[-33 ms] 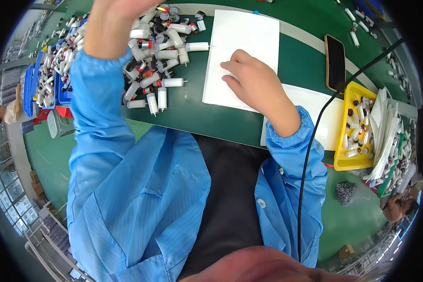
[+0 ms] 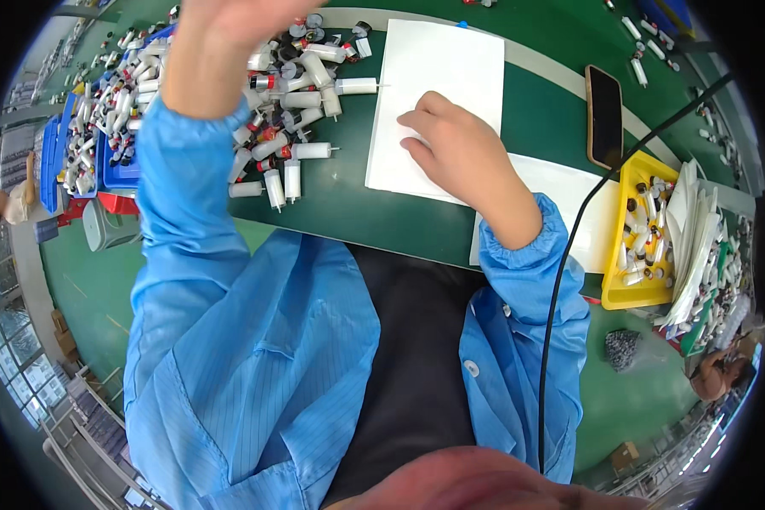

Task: Manually assembling and labeling small cylindrical electronic components on a production line.

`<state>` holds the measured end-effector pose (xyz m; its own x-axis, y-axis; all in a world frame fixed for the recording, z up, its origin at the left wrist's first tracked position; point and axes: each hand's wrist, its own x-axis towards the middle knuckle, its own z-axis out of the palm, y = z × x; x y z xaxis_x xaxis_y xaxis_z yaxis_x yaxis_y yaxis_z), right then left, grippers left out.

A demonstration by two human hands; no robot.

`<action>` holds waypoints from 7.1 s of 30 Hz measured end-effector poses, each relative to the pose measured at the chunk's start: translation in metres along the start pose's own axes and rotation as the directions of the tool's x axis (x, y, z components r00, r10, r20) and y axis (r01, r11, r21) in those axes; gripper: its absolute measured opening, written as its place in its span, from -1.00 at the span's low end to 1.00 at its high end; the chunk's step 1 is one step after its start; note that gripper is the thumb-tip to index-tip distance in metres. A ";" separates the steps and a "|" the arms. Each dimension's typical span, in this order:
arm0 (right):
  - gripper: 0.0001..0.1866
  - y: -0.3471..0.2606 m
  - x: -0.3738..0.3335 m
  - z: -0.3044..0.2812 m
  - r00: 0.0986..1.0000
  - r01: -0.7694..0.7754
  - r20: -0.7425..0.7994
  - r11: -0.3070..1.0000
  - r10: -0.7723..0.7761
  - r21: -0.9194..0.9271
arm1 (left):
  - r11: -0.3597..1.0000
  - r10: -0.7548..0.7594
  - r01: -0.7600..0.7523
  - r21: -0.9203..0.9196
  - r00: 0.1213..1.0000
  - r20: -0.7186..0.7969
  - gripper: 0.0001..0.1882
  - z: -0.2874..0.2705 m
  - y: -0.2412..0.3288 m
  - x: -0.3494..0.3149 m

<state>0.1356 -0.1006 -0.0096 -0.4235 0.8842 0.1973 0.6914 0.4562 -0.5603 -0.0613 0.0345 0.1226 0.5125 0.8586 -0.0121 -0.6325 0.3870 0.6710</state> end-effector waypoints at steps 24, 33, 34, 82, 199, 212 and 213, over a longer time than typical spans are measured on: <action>-0.85 0.002 0.002 0.005 0.994 0.050 -0.092 0.998 -0.053 -0.034 | 0.992 -0.127 0.127 -0.018 0.992 0.011 -0.59 -0.042 -0.109 0.021; -0.84 -0.001 0.006 0.006 0.996 -0.042 -0.083 0.983 0.028 -0.176 | 0.951 -0.217 0.205 -0.230 0.976 -0.025 -0.62 -0.041 -0.111 0.020; -0.83 0.000 0.006 0.007 0.997 -0.046 -0.067 0.973 0.031 -0.227 | 0.951 -0.213 0.203 -0.234 0.977 -0.019 -0.62 -0.043 -0.111 0.020; -0.14 0.027 0.021 -0.001 0.730 0.117 -0.677 0.960 0.091 0.254 | 0.945 -0.220 0.258 -0.200 0.956 0.193 -0.55 -0.026 -0.126 0.008; -0.86 0.026 -0.004 -0.017 0.996 0.028 -0.086 0.998 -0.033 -0.057 | -0.520 -0.349 0.011 0.854 0.910 -0.224 -0.53 -0.142 0.070 0.169; -0.87 0.014 -0.004 -0.011 0.998 0.006 0.069 1.000 -0.008 0.021 | 0.904 -0.061 -0.001 0.427 0.990 0.130 -0.61 0.029 -0.046 -0.008; -0.84 0.010 -0.003 -0.015 0.998 0.015 0.055 0.999 -0.018 0.045 | 0.917 -0.066 0.005 0.398 0.988 0.141 -0.56 0.020 -0.056 -0.005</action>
<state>0.1523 -0.0970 -0.0036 -0.4674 0.8690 0.1625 0.6576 0.4647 -0.5930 -0.0161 0.0016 0.1000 0.6301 0.7750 0.0479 -0.3466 0.2255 0.9105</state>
